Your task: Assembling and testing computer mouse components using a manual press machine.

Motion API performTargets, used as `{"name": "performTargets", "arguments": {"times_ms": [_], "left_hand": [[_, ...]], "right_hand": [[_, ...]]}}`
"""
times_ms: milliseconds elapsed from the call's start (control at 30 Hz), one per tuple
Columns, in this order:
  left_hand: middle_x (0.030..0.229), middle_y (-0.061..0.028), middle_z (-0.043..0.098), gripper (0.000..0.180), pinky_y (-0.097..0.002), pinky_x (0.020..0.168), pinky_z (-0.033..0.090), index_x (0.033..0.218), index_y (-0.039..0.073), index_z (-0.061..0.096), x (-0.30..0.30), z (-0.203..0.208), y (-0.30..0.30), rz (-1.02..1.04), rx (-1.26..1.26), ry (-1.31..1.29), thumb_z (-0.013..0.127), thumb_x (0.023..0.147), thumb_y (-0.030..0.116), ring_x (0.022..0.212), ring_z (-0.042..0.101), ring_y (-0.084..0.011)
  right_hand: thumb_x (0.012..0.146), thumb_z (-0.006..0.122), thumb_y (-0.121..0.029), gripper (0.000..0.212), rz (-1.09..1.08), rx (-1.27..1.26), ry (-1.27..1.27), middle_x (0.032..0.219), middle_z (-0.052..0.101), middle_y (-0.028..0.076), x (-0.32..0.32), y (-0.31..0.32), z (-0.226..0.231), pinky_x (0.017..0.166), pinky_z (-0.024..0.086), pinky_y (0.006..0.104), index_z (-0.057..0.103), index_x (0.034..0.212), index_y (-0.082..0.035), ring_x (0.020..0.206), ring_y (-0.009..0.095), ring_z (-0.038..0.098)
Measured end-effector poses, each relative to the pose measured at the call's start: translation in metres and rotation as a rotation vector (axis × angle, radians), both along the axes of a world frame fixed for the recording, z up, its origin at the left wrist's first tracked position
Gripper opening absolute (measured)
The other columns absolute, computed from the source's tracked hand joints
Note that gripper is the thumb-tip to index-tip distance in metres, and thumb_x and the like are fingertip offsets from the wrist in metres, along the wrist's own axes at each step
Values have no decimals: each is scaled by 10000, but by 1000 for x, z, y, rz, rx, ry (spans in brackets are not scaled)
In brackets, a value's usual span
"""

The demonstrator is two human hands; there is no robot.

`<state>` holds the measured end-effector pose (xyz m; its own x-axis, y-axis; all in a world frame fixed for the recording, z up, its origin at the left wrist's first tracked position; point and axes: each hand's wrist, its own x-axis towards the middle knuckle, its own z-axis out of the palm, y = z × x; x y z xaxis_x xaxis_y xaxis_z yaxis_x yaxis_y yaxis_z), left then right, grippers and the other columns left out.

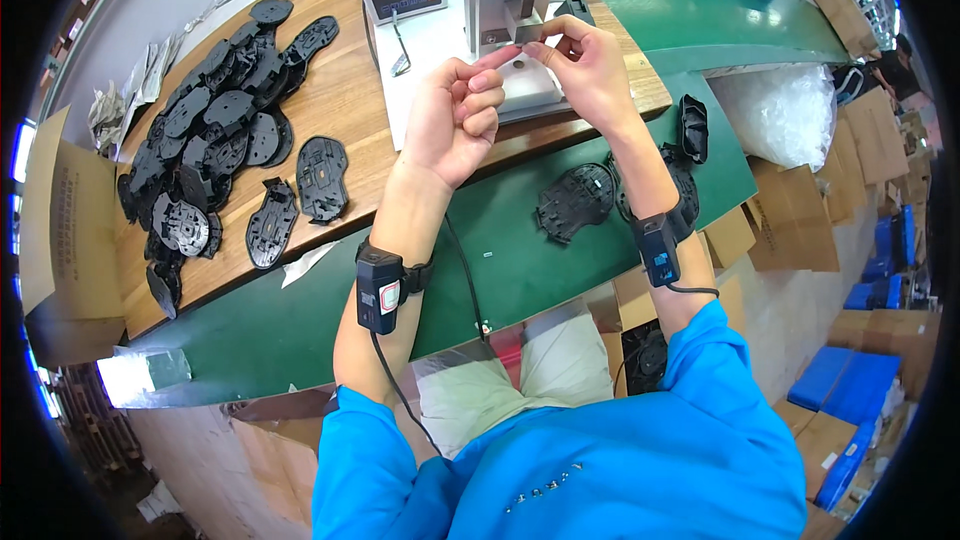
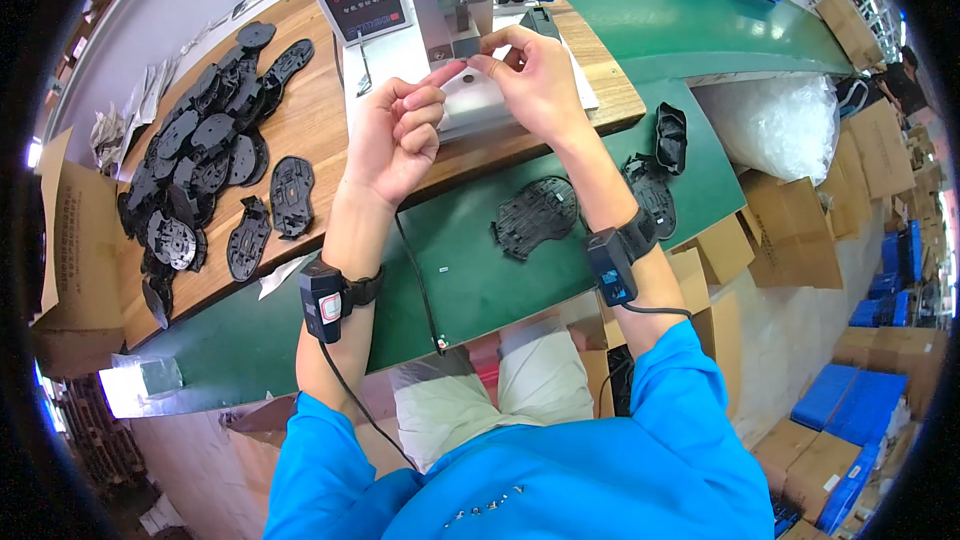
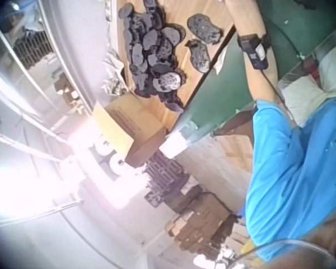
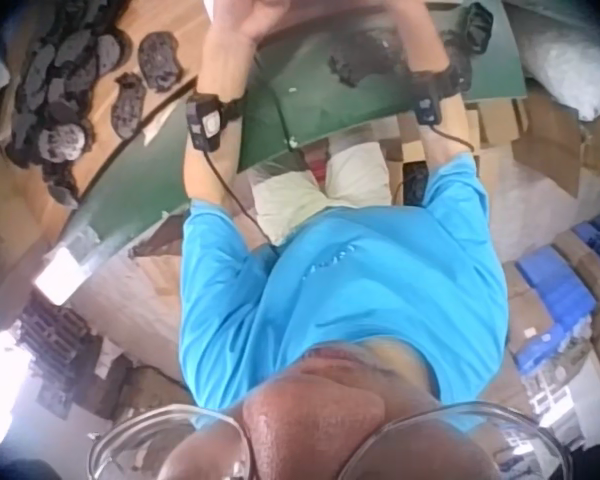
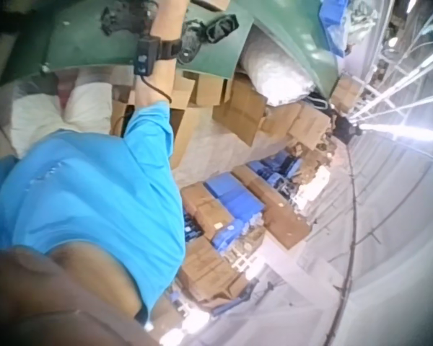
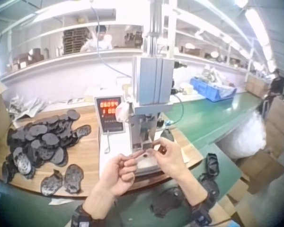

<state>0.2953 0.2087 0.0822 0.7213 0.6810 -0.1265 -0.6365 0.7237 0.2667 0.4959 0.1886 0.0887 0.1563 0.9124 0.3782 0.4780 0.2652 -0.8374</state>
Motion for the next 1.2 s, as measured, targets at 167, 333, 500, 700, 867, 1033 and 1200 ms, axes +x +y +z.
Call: {"name": "performTargets", "arguments": {"times_ms": [167,333,500,700,867,1033,1200], "left_hand": [[769,34,426,563,-207,402,211,1532,-89,384,1,-2,0,3,-14,3,441,992,58,547,298,-34],[767,47,429,537,-199,401,205,1516,-88,410,-1,2,0,29,65,135,447,1005,75,545,289,-19],[771,53,436,457,-188,400,204,1455,-79,469,-3,5,0,17,112,216,501,1053,136,549,303,-7],[825,49,482,290,-183,398,195,1279,-27,549,1,2,-1,58,178,333,572,1092,193,559,312,7],[905,39,560,208,-182,411,204,1128,25,588,2,-2,-1,60,287,422,585,1106,232,568,310,14],[752,75,490,279,-208,466,232,1097,-8,669,-2,-8,1,42,329,385,642,1081,269,565,300,-15],[754,61,499,291,-215,472,241,1124,-10,661,-4,-14,4,35,390,361,601,1103,274,559,291,-22]], "right_hand": [[898,819,-160,180,-2,-3,-9,643,608,-7,1,1,-1,543,382,260,766,1012,-30,588,52,511],[898,824,-170,189,-13,-9,-35,638,600,-9,0,0,2,541,373,266,770,1016,-33,585,53,502],[900,825,-176,194,-14,-13,-27,641,603,-8,2,0,-1,546,375,268,769,1014,-30,589,55,504],[903,823,-178,195,-24,-12,-41,628,602,-4,0,0,-1,551,382,270,766,1012,-27,578,59,504],[907,816,-179,206,-31,-34,-27,633,617,6,-2,-3,-2,553,386,271,766,1031,-22,580,58,512],[911,806,-184,227,-34,-54,-27,662,647,16,-3,-6,0,552,394,270,768,1053,-11,584,57,515],[916,796,-175,229,-27,-50,-19,747,701,23,-6,-9,1,558,410,273,767,1068,-6,592,54,514]]}}
